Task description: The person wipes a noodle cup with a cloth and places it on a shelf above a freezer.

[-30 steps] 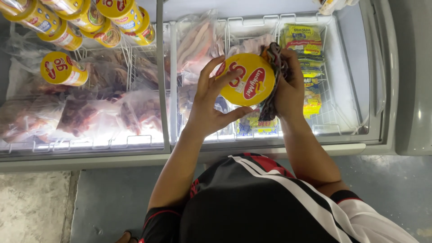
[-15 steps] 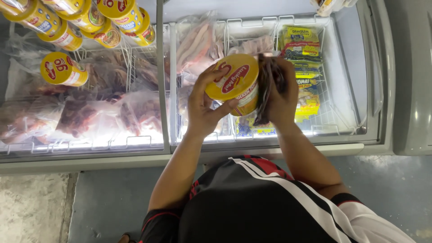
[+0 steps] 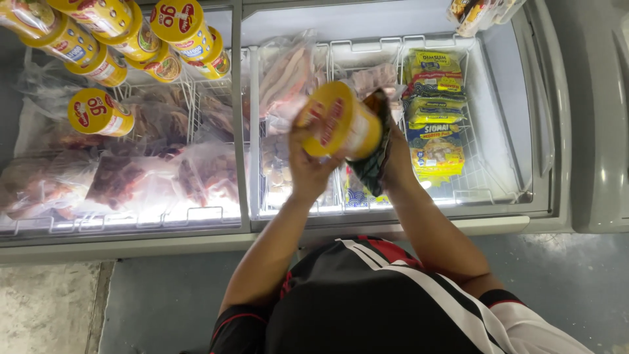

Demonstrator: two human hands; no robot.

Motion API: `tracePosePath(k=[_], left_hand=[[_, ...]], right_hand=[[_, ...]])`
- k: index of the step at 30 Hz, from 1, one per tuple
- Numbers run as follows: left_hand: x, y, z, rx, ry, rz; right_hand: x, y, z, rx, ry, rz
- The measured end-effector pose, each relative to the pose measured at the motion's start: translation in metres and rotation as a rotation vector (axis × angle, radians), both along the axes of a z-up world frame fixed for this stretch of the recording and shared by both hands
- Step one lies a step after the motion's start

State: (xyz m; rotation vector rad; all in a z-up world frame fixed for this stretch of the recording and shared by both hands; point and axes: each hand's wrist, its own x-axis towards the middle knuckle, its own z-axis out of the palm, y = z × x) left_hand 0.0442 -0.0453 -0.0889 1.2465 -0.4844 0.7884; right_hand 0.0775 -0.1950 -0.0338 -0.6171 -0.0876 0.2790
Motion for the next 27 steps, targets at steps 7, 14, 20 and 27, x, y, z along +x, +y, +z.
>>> tracePosePath(k=[7,14,20,27], left_hand=[[-0.006,-0.013,0.044,0.217,-0.108,0.157],[-0.018,-0.013,0.03,0.223,0.011,0.161],[-0.007,-0.008,0.054,0.408,-0.057,0.457],[-0.008,0.011,0.065,0.38,0.133,0.167]], right_hand=[[0.022,-0.017,-0.094,-0.257,0.066,0.072],[0.023,-0.021,-0.038,0.093,0.077,0.18],[0.019,-0.017,-0.064,0.115,0.159,0.196],[0.009,-0.018,-0.008,-0.579,-0.567,-0.57]])
